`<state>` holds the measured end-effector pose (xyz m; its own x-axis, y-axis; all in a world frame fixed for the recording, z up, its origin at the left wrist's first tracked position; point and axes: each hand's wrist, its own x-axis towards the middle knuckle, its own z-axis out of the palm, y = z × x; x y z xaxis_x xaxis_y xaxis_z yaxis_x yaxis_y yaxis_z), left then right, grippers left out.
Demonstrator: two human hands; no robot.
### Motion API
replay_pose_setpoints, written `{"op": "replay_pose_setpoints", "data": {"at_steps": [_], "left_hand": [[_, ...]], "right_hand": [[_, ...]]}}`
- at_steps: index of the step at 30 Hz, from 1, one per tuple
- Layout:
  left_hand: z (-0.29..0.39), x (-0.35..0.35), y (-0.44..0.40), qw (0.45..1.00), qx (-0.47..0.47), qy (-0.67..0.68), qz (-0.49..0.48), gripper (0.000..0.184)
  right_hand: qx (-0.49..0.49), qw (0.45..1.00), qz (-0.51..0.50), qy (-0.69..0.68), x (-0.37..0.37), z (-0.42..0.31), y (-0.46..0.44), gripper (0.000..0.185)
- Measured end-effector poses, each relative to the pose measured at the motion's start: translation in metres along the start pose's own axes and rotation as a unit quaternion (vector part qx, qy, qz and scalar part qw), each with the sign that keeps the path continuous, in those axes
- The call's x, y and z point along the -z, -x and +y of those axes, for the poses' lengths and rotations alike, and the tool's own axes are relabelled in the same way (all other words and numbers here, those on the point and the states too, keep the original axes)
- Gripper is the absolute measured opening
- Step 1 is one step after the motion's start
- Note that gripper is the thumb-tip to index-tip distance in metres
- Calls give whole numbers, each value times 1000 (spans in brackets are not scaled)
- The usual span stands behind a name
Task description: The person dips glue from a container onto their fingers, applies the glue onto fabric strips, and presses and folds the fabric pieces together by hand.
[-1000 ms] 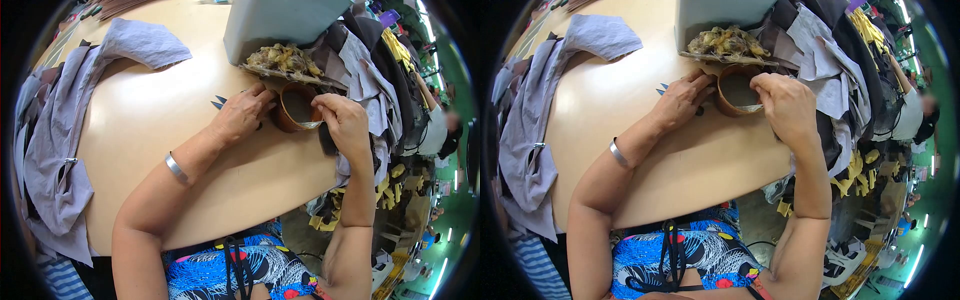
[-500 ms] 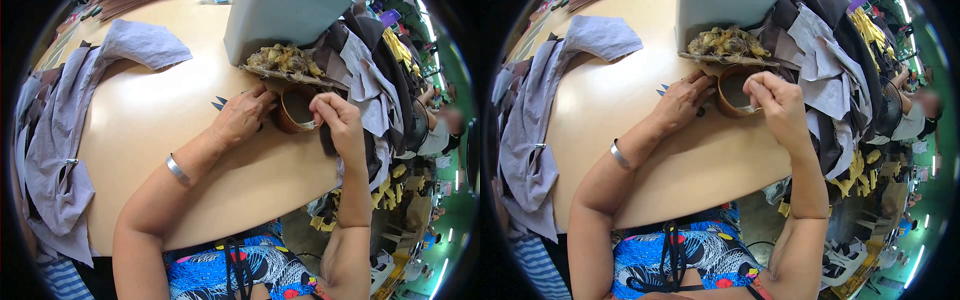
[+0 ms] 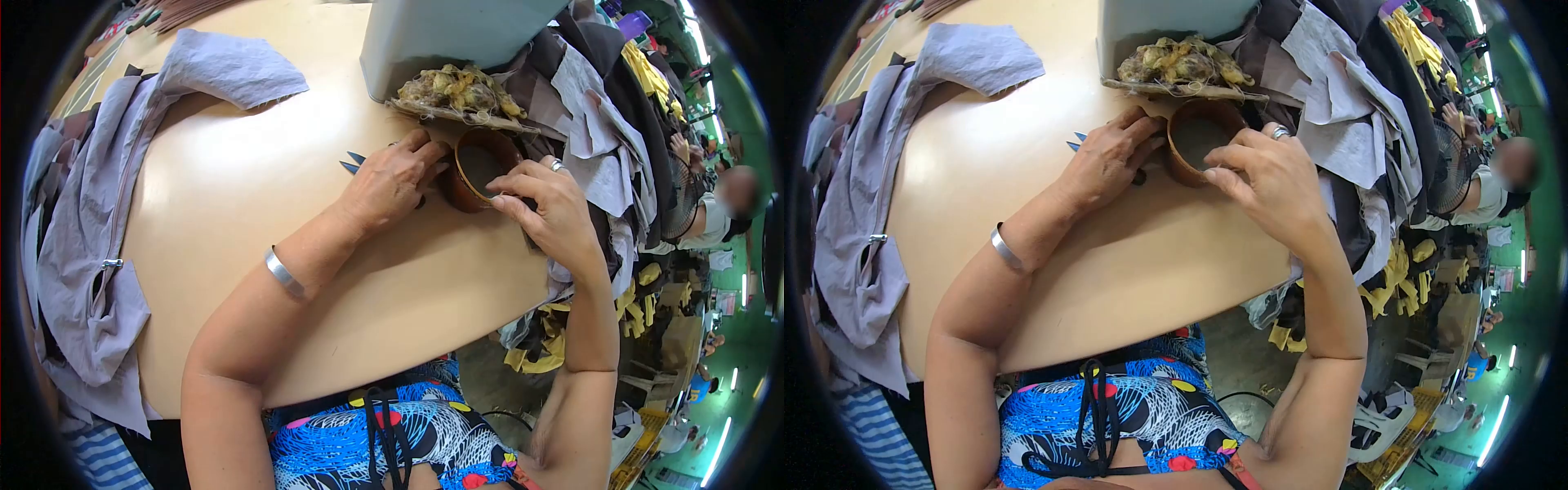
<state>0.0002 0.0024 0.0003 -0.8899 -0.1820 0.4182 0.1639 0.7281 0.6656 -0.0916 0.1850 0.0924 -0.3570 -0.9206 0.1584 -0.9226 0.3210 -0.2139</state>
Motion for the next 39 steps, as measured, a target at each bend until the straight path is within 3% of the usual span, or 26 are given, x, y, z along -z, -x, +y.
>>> {"op": "replay_pose_setpoints", "data": {"at_steps": [4, 7, 10, 13, 16, 19, 22, 25, 28, 32, 35, 39], "left_hand": [[0, 1, 0, 1000, 6, 4, -9, 23], [-3, 0, -1, 1000, -4, 10, -5, 23], [-4, -1, -1, 1000, -3, 20, -3, 22], [-3, -1, 0, 1000, -1, 19, -1, 21], [-1, 1, -1, 1000, -2, 13, -3, 20], [-2, 0, 0, 1000, -5, 9, -3, 20], [-2, 0, 0, 1000, -3, 4, -6, 20], [-1, 0, -1, 1000, 0, 2, -6, 19], [-3, -1, 0, 1000, -11, 4, -1, 19], [-1, 1, -1, 1000, -7, -4, -7, 18], [-3, 0, -1, 1000, -9, -7, -6, 18], [-1, 2, -1, 1000, 2, -11, -21, 19]], "right_hand": [[-9, 991, -58, -120, -2, 11, -8, 12], [-71, 972, -92, -206, -2, 17, -11, 14], [-10, 991, -71, -114, -8, 18, -14, 11], [-20, 996, 22, -89, -12, 21, -10, 10], [-107, 986, 52, -121, -7, 13, -8, 9], [-78, 993, 64, -65, -11, 5, -6, 9], [-109, 986, 57, -114, -12, 4, -9, 10], [-125, 944, 64, -300, -19, 16, -9, 11], [-155, 826, 80, -536, -7, 17, -11, 13], [-105, 918, 106, -368, -10, 19, -9, 13], [-108, 923, 127, -348, -14, 15, -10, 14], [-138, 845, 93, -508, -11, 15, -11, 14]]}}
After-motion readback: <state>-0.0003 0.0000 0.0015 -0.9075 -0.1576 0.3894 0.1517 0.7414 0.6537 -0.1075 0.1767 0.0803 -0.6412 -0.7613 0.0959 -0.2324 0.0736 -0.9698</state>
